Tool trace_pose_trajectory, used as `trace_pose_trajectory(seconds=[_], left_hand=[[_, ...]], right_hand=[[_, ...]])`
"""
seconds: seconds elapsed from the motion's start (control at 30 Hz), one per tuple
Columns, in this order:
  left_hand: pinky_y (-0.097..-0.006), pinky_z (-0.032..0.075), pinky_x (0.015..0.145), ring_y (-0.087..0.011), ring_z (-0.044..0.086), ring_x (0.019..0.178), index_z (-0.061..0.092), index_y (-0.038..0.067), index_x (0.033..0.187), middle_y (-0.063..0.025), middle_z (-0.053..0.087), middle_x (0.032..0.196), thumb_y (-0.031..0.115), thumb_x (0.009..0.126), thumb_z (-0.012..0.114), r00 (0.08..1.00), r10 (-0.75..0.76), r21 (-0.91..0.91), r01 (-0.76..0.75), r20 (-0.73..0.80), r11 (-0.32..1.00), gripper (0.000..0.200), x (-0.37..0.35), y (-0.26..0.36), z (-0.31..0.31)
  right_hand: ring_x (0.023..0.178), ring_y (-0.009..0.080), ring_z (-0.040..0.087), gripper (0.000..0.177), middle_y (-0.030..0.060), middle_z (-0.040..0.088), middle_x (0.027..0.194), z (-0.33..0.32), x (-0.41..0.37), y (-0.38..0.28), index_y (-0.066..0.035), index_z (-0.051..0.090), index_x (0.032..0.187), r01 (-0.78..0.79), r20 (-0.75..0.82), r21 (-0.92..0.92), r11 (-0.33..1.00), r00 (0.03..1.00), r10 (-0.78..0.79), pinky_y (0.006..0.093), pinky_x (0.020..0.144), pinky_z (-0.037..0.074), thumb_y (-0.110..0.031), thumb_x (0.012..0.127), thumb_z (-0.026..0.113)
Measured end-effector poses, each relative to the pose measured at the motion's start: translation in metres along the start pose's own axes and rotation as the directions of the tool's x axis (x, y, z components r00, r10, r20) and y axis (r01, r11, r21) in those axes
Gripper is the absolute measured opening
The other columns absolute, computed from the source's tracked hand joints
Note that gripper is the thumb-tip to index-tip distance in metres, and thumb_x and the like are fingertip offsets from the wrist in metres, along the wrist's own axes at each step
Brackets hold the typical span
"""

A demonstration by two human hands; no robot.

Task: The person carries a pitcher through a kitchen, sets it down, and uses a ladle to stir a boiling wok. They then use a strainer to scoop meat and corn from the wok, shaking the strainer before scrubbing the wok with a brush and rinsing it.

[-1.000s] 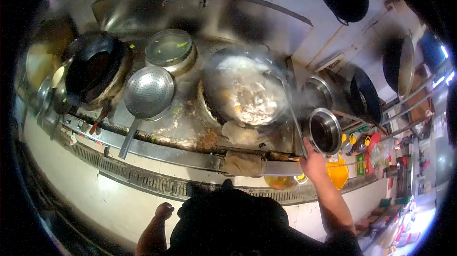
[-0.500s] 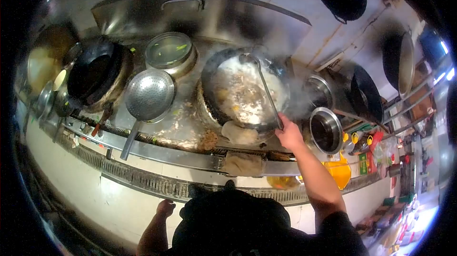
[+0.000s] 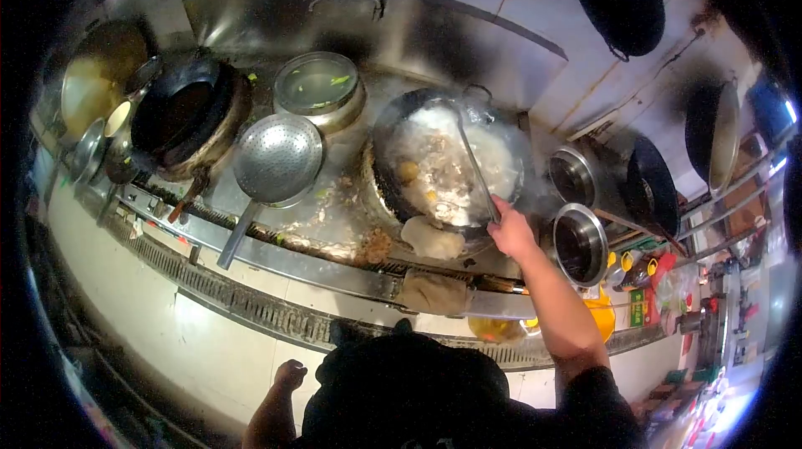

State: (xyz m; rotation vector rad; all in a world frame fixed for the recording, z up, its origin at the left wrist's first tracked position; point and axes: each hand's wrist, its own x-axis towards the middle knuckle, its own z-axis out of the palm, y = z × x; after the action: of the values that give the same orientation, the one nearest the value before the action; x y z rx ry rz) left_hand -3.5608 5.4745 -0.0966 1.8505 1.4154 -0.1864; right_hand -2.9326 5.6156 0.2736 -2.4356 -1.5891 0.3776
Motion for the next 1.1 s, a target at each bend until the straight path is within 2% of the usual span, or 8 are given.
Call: trace_pose_trajectory(seconds=[0.17,0.3,0.37,0.63,0.73,0.8,0.83,1.1], left_hand=[[-0.0384,0.047,0.086,-0.0326,0.061,0.096,0.066,0.006,0.095,-0.0184,0.065,0.098,0.032,0.072,0.065,0.958,-0.281,-0.193,0.286,0.058,0.938,0.035,0.002,0.040,-0.031],[-0.0379,0.047,0.087,-0.0326,0.061,0.096,0.066,0.005,0.095,-0.0193,0.064,0.098,0.033,0.072,0.064,0.963,-0.260,-0.281,0.270,0.074,0.921,0.037,0.020,0.031,-0.024],[-0.0375,0.047,0.087,-0.0325,0.061,0.095,0.065,0.004,0.094,-0.0189,0.065,0.097,0.036,0.073,0.064,1.000,-0.022,-0.037,0.023,0.011,0.999,0.038,0.034,0.025,-0.021],[-0.0369,0.046,0.089,-0.0316,0.059,0.099,0.066,0.006,0.094,-0.0168,0.064,0.100,0.034,0.073,0.066,0.981,-0.182,-0.103,0.188,0.066,0.977,0.036,0.020,0.065,-0.051],[-0.0377,0.046,0.088,-0.0321,0.060,0.098,0.066,0.007,0.095,-0.0164,0.064,0.100,0.034,0.072,0.066,0.963,-0.226,-0.339,0.263,0.146,0.903,0.035,0.051,-0.018,0.009],[-0.0376,0.046,0.088,-0.0317,0.060,0.099,0.066,0.007,0.096,-0.0164,0.064,0.101,0.034,0.072,0.067,0.993,-0.018,0.055,0.011,0.120,0.998,0.036,0.054,-0.010,-0.006],[-0.0376,0.046,0.088,-0.0317,0.060,0.099,0.066,0.007,0.096,-0.0164,0.064,0.101,0.034,0.072,0.067,0.992,-0.014,0.064,0.006,0.128,0.998,0.036,0.054,-0.003,-0.016],[-0.0377,0.047,0.087,-0.0310,0.058,0.101,0.063,0.005,0.100,-0.0164,0.062,0.105,0.033,0.077,0.062,0.988,0.040,0.075,-0.052,0.151,0.996,0.036,0.075,0.066,-0.071]], right_hand=[[0.081,0.0410,0.061,0.068,0.0237,0.063,0.089,-0.026,-0.021,-0.007,-0.019,0.034,0.138,0.011,0.032,-0.023,1.000,0.999,-0.010,0.0467,0.076,0.049,-0.016,0.076,0.062],[0.078,0.0394,0.062,0.072,0.0241,0.063,0.084,-0.031,-0.012,0.003,-0.016,0.027,0.140,-0.047,-0.006,-0.231,0.972,0.999,0.047,0.0464,0.074,0.050,-0.017,0.077,0.062],[0.079,0.0402,0.061,0.069,0.0241,0.063,0.083,-0.027,-0.012,0.016,-0.016,0.029,0.139,-0.078,-0.019,-0.271,0.959,0.997,0.076,0.0475,0.074,0.049,-0.016,0.077,0.060],[0.076,0.0420,0.060,0.070,0.0248,0.062,0.084,-0.045,-0.116,0.038,-0.016,0.030,0.139,-0.174,0.040,-0.310,0.935,0.980,0.196,0.0481,0.071,0.049,-0.016,0.076,0.060],[0.071,0.0380,0.062,0.071,0.0213,0.065,0.086,-0.056,-0.150,0.043,-0.012,0.031,0.139,-0.098,-0.047,-0.254,0.962,0.995,0.089,0.0466,0.070,0.050,-0.010,0.076,0.062],[0.061,0.0262,0.062,0.069,0.0142,0.065,0.081,-0.057,-0.163,0.074,-0.005,0.033,0.138,0.304,-0.224,0.194,0.933,0.940,-0.259,0.0381,0.058,0.050,0.000,0.075,0.060],[0.051,0.0159,0.056,0.066,0.0089,0.062,0.077,-0.102,-0.179,0.024,-0.001,0.035,0.136,-0.284,0.170,0.595,0.752,0.959,0.228,0.0285,0.047,0.045,0.009,0.074,0.056],[0.044,0.0115,0.051,0.066,0.0042,0.056,0.068,-0.145,-0.204,0.019,-0.008,0.036,0.137,-0.549,0.505,0.645,0.532,0.828,0.243,0.0252,0.040,0.042,0.002,0.076,0.058]])
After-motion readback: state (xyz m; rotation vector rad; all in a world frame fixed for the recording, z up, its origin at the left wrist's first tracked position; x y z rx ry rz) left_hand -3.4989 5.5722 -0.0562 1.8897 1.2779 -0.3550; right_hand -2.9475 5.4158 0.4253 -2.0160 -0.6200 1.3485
